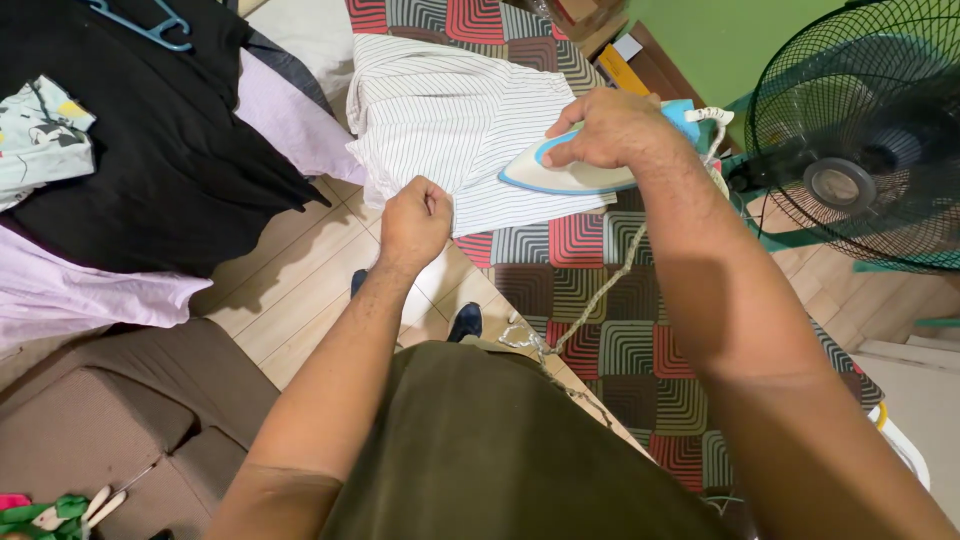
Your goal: The person irons a white striped shirt on an ironing board. They smooth the fabric with one hand while moving the iron with the other, periodically lifting and repositioning the shirt to access different sections. The person uses a blue and white electric iron to press the garment flat.
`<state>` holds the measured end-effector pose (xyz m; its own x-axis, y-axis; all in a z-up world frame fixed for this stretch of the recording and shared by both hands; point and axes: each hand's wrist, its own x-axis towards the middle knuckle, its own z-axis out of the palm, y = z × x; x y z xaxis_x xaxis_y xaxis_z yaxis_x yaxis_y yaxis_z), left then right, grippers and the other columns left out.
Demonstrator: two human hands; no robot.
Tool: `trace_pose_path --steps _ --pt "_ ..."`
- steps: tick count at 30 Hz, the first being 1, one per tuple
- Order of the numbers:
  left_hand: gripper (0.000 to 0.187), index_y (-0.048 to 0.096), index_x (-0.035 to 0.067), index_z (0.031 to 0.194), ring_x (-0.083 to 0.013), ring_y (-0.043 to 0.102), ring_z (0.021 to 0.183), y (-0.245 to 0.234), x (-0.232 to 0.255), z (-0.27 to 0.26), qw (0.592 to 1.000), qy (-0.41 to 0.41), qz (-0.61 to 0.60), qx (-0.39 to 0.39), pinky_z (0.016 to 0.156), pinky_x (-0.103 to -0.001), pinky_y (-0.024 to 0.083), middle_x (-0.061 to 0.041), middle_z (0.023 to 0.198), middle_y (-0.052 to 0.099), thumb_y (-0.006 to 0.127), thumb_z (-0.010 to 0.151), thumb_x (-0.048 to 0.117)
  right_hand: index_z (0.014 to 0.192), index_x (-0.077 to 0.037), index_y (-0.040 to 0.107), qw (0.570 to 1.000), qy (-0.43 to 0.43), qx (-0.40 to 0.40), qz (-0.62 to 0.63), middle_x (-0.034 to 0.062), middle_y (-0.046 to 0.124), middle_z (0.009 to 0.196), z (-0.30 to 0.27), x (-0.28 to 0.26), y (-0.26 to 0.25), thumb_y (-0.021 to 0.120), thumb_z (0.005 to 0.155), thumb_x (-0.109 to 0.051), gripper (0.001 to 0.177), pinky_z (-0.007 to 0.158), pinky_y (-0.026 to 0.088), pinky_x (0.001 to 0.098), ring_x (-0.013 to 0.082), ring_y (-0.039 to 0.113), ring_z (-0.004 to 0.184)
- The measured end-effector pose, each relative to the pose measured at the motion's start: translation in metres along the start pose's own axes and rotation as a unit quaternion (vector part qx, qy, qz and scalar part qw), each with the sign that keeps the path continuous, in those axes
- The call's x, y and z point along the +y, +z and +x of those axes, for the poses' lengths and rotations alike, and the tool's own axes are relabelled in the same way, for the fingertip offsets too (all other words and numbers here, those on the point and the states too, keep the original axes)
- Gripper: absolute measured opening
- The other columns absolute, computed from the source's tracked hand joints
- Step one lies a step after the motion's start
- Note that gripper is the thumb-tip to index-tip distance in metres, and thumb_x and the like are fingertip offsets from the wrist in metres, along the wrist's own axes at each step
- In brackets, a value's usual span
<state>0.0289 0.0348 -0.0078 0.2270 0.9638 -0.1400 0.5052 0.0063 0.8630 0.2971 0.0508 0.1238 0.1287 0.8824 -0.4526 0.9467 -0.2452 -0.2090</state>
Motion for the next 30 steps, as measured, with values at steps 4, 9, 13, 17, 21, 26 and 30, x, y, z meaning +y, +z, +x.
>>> trace_pose_path --steps 4,9,13,17,21,26,30 --pt "0.017 0.069 0.007 0.090 -0.0279 0.068 0.069 -0.003 0.014 -0.001 0.996 -0.003 0.087 -0.001 0.067 -0.042 0.054 -0.011 0.074 0.070 0.070 0.087 0.024 0.109 -0.030 0.081 1.000 -0.005 -0.006 -0.025 0.0076 0.074 0.116 -0.002 -0.013 0.003 0.086 0.068 -0.052 0.047 0.113 0.026 0.0612 0.0303 0.064 0.116" --pt "0.018 0.069 0.006 0.091 -0.0305 0.069 0.074 -0.003 0.023 0.002 0.994 0.033 0.099 0.039 0.069 -0.044 0.054 -0.012 0.082 0.070 0.071 0.090 0.024 0.110 -0.031 0.080 0.998 -0.046 -0.013 -0.029 0.0080 0.077 0.111 -0.009 -0.038 0.021 0.085 0.069 -0.053 0.047 0.116 0.027 0.0574 0.0296 0.066 0.114" --pt "0.020 0.069 0.005 0.100 -0.0332 0.068 0.080 -0.009 0.016 0.012 0.988 0.096 0.113 0.039 0.071 -0.045 0.054 -0.015 0.092 0.068 0.071 0.088 0.021 0.110 -0.032 0.080 1.000 -0.015 -0.008 0.000 0.0069 0.075 0.116 -0.003 -0.015 0.013 0.086 0.066 -0.056 0.051 0.115 0.034 0.0531 0.0302 0.065 0.116" --pt "0.022 0.069 0.005 0.101 -0.0360 0.068 0.083 -0.007 0.008 0.025 0.981 0.106 0.153 0.051 0.074 -0.047 0.054 -0.016 0.095 0.068 0.074 0.088 0.021 0.111 -0.030 0.080 0.998 0.047 0.006 0.034 0.0050 0.072 0.124 -0.008 0.014 -0.001 0.088 0.065 -0.052 0.051 0.116 0.023 0.0605 0.0308 0.062 0.121" --pt "0.029 0.069 0.005 0.100 -0.0385 0.068 0.082 -0.003 0.010 0.041 0.971 0.147 0.180 0.056 0.071 -0.048 0.054 -0.018 0.096 0.068 0.080 0.079 0.022 0.111 -0.031 0.080 0.999 0.040 0.010 0.017 0.0063 0.073 0.122 -0.012 -0.002 0.002 0.086 0.067 -0.053 0.050 0.118 0.024 0.0595 0.0311 0.061 0.123" --pt "0.016 0.067 0.004 0.089 -0.0391 0.068 0.083 0.005 0.002 0.060 0.962 0.164 0.219 0.009 0.074 -0.050 0.054 -0.019 0.092 0.068 0.073 0.089 0.019 0.114 -0.033 0.078 1.000 0.022 -0.013 0.005 0.0078 0.076 0.117 -0.014 -0.029 0.015 0.082 0.071 -0.055 0.049 0.119 0.027 0.0575 0.0296 0.064 0.121" --pt "0.017 0.065 0.001 0.092 -0.0415 0.067 0.080 0.010 -0.009 0.069 0.956 0.166 0.239 0.023 0.072 -0.052 0.054 -0.023 0.092 0.067 0.065 0.096 0.017 0.111 -0.031 0.080 0.999 0.034 0.011 0.018 0.0073 0.072 0.121 -0.010 -0.005 0.008 0.085 0.068 -0.055 0.049 0.115 0.027 0.0591 0.0305 0.061 0.122"
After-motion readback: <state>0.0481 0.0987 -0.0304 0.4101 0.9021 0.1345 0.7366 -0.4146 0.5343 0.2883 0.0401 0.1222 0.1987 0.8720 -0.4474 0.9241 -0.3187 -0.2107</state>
